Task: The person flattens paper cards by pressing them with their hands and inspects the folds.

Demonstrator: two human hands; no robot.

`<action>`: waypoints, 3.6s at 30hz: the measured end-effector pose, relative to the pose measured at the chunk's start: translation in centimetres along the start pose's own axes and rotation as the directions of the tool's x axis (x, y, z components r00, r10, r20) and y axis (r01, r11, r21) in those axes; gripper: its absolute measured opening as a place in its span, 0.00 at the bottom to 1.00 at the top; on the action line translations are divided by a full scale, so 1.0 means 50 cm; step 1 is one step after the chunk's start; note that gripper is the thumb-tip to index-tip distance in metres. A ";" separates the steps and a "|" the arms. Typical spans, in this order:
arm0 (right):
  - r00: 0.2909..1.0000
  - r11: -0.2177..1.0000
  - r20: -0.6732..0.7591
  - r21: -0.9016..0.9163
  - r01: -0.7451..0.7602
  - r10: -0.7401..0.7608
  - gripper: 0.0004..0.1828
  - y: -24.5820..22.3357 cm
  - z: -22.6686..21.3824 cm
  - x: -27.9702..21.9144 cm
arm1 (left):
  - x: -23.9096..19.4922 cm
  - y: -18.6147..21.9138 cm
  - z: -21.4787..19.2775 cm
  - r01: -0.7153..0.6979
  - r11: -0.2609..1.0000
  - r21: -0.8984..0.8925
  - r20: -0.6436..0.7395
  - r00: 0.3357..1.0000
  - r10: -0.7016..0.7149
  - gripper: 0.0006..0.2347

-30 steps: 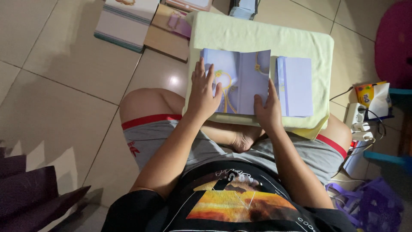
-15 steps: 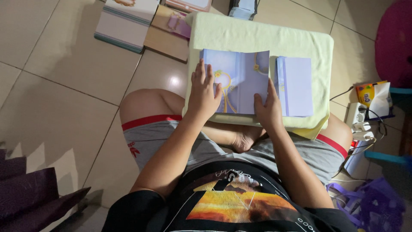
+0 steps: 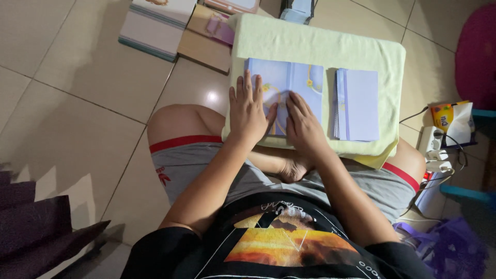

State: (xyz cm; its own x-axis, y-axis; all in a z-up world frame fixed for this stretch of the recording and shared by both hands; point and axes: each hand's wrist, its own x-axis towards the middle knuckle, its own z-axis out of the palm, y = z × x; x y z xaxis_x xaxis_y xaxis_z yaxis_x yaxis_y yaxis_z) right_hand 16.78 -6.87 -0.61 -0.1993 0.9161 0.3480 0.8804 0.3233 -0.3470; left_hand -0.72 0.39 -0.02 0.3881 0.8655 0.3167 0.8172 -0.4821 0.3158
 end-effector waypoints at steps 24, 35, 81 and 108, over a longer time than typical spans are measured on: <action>0.978 0.961 0.126 -0.243 -0.132 0.166 0.37 0.018 0.045 0.028 | 0.000 0.011 0.022 0.029 0.994 0.109 -0.090 0.996 -0.019 0.28; 0.978 0.960 0.123 -0.242 -0.137 0.171 0.38 0.067 0.040 0.105 | 0.002 0.017 -0.001 0.042 0.998 0.056 0.018 0.999 -0.043 0.28; 0.882 0.825 -0.015 -0.345 -0.447 0.471 0.37 -0.018 -0.009 0.027 | 0.004 0.048 -0.012 0.089 0.994 0.056 -0.026 0.996 -0.088 0.23; 0.991 0.992 -0.059 0.042 -0.116 0.119 0.40 -0.159 0.083 0.030 | 0.002 0.043 0.000 0.034 0.955 0.295 0.191 0.977 -0.094 0.25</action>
State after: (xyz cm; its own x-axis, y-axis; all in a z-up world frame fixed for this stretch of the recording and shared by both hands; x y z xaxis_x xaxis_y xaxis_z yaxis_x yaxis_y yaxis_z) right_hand 7.68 -7.08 -0.93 -0.0676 0.9323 0.3552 0.8790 0.2241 -0.4210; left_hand 1.07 -0.57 0.68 0.3835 0.9171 0.1090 0.9194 -0.3903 0.0485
